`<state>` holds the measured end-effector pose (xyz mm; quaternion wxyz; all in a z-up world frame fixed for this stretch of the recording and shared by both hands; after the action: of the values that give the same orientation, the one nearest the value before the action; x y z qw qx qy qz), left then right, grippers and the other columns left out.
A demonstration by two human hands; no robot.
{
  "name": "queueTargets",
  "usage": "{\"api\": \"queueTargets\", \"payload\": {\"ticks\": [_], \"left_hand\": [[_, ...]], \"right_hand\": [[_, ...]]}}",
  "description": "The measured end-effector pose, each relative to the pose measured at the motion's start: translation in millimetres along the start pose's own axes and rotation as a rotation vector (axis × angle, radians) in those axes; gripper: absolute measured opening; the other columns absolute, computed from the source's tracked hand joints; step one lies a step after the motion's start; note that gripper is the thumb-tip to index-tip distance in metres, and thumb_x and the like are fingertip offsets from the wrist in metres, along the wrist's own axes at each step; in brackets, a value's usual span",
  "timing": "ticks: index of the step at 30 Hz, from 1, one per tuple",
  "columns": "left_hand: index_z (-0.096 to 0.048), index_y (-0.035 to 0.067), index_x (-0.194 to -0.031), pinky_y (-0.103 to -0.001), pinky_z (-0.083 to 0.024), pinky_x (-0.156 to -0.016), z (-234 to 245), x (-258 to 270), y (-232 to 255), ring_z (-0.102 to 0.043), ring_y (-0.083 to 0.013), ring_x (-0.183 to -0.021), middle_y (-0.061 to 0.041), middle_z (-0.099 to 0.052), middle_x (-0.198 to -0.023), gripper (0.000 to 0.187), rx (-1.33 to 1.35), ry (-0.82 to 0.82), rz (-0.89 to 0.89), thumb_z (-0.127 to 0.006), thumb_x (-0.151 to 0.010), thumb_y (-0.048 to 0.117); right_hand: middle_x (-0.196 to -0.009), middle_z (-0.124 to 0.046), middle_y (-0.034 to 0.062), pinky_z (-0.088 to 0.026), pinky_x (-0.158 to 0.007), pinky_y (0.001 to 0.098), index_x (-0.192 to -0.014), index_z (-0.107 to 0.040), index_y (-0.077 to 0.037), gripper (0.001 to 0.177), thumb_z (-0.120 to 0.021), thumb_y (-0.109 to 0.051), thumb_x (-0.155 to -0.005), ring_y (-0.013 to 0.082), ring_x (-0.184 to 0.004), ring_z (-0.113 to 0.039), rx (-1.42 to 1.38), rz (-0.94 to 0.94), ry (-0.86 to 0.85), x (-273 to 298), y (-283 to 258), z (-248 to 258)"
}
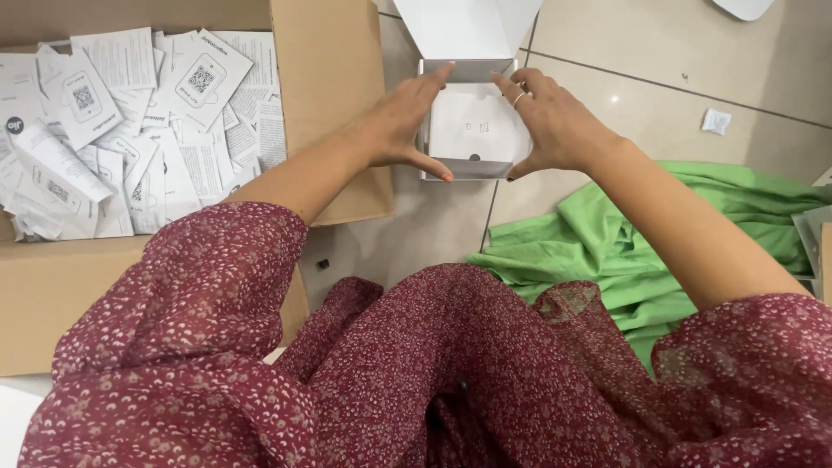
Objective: The person packs and organizes small electronic device boxes and manuals.
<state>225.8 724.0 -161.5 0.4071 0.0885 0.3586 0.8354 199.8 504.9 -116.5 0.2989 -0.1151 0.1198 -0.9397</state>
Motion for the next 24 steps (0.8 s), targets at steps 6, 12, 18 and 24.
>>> {"api": "queueTargets", "payload": {"ticks": [6, 12, 18, 24], "left_hand": [[-0.009, -0.002, -0.164, -0.048, -0.039, -0.116, -21, 6, -17, -0.046, -0.0435, -0.134, -0.027, -0.047, -0.146, 0.131, -0.165, -0.048, 0.023, -0.091, -0.071, 0.040], [-0.023, -0.011, -0.155, -0.047, -0.038, -0.109, -16, -4, -8, -0.049, -0.0421, -0.127, -0.028, -0.050, -0.137, 0.121, -0.368, -0.035, -0.071, -0.087, -0.072, 0.047], [-0.043, -0.016, -0.144, -0.050, -0.034, -0.108, -22, -24, 6, -0.052, -0.0379, -0.119, -0.025, -0.061, -0.122, 0.114, -0.722, -0.196, 0.012, -0.082, -0.069, 0.061], [-0.045, -0.017, -0.142, -0.054, -0.030, -0.109, -28, -31, -3, -0.052, -0.0392, -0.119, -0.026, -0.062, -0.122, 0.114, -0.774, -0.279, 0.093, -0.082, -0.067, 0.059]], "right_hand": [[-0.142, -0.051, 0.0235, -0.044, -0.108, 0.0466, -0.154, -0.041, -0.001, 0.114, -0.096, -0.024, -0.056, 0.0430, -0.130, -0.051, 0.012, -0.044, 0.031, 9, 4, 6], [-0.142, -0.055, 0.0235, -0.047, -0.106, 0.0447, -0.149, -0.049, 0.001, 0.102, -0.094, -0.020, -0.060, 0.0413, -0.129, -0.053, 0.020, -0.008, 0.027, 5, 9, 0], [-0.133, -0.060, 0.0180, -0.051, -0.100, 0.0448, -0.137, -0.060, -0.001, 0.092, -0.097, -0.021, -0.055, 0.0359, -0.123, -0.057, 0.316, -0.012, 0.004, -9, 12, -15], [-0.122, -0.060, 0.0154, -0.056, -0.091, 0.0404, -0.142, -0.058, -0.004, 0.099, -0.098, -0.017, -0.053, 0.0346, -0.113, -0.059, 0.470, -0.099, -0.139, -22, 12, -27]]}}
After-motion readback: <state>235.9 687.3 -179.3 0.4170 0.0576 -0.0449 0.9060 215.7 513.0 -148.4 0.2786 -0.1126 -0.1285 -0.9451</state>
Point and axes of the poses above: each hand's wrist, its own x-axis away from the middle knuckle, its own z-axis out of the back of the hand, y = z × x, the point moved 5 cm from there along -x, towards the middle knuckle
